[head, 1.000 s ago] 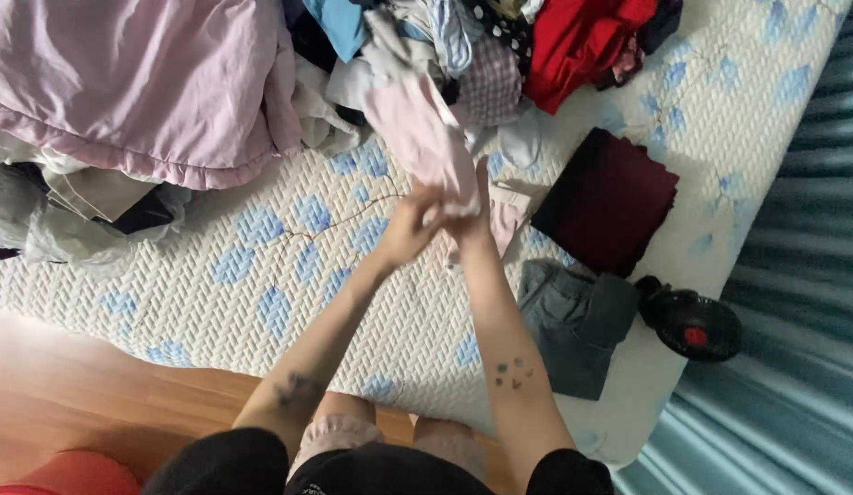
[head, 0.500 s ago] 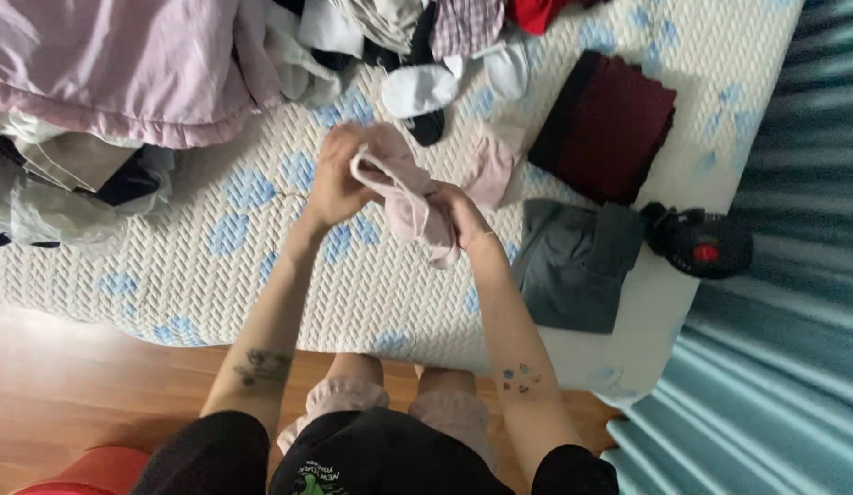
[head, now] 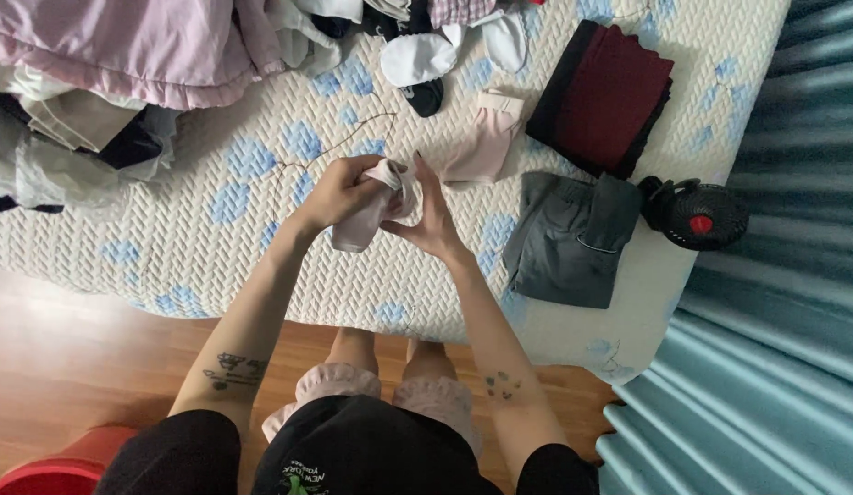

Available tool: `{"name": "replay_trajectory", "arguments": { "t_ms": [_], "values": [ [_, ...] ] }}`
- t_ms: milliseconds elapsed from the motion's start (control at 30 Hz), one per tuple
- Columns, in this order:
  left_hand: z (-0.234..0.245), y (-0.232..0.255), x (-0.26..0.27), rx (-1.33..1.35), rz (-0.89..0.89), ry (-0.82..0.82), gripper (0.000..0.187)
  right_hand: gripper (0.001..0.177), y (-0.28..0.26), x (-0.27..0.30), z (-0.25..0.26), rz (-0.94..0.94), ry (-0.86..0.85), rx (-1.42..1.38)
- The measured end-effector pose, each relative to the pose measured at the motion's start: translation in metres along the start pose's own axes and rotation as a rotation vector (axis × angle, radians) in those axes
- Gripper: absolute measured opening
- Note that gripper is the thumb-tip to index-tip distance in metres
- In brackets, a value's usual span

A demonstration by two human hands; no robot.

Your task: The person folds several garments on a bed, including a gray pair of shorts, a light pink top, a pink-and-white checkered top, and a blue-and-white striped top with black polka dots. Each item is smoothed and folded into a neat stack on the bed.

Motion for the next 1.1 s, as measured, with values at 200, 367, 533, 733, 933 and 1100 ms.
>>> {"name": "replay_trajectory", "arguments": {
  "t_ms": [200, 367, 533, 733, 933, 1100],
  "values": [
    [0.004, 0.033, 0.002, -0.145, 0.054, 0.011, 0.034, 0.038, 0.047, 0.002, 0.001, -0.117, 0.136, 0.220],
    [0.054, 0.040, 0.016, -0.515, 0.293, -0.092, 0.036, 0.020, 0.076, -0.008, 0.054, -0.307, 0.087, 0.252],
    [0.058, -0.055, 0.060, -0.721, 0.362, -0.314, 0.043, 0.017, 0.048, -0.011, 0.088, -0.335, -0.068, 0.259],
    [0.036, -0.046, 0.104, 0.241, 0.373, -0.335, 0.031, 0.052, -0.016, 0.001, 0.100, -0.696, -0.749, -0.057],
    [0.044, -0.063, 0.102, 0.475, 0.338, -0.287, 0.027, 0.060, 0.101, 0.009, 0.079, -0.881, -0.902, -0.052],
    [0.076, -0.235, 0.081, -0.512, 0.132, 0.369, 0.046, 0.077, 0.211, -0.054, 0.068, -0.487, 0.104, 0.433]
  ]
}}
Point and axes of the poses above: each hand's wrist, its own x-axis away from the middle knuckle, its own z-axis out of the back of the hand, y = z × x, the point moved 5 cm from there along -x, towards the middle knuckle, and after that the axes turned 8 degrees about -z, right-handed, at the moved point
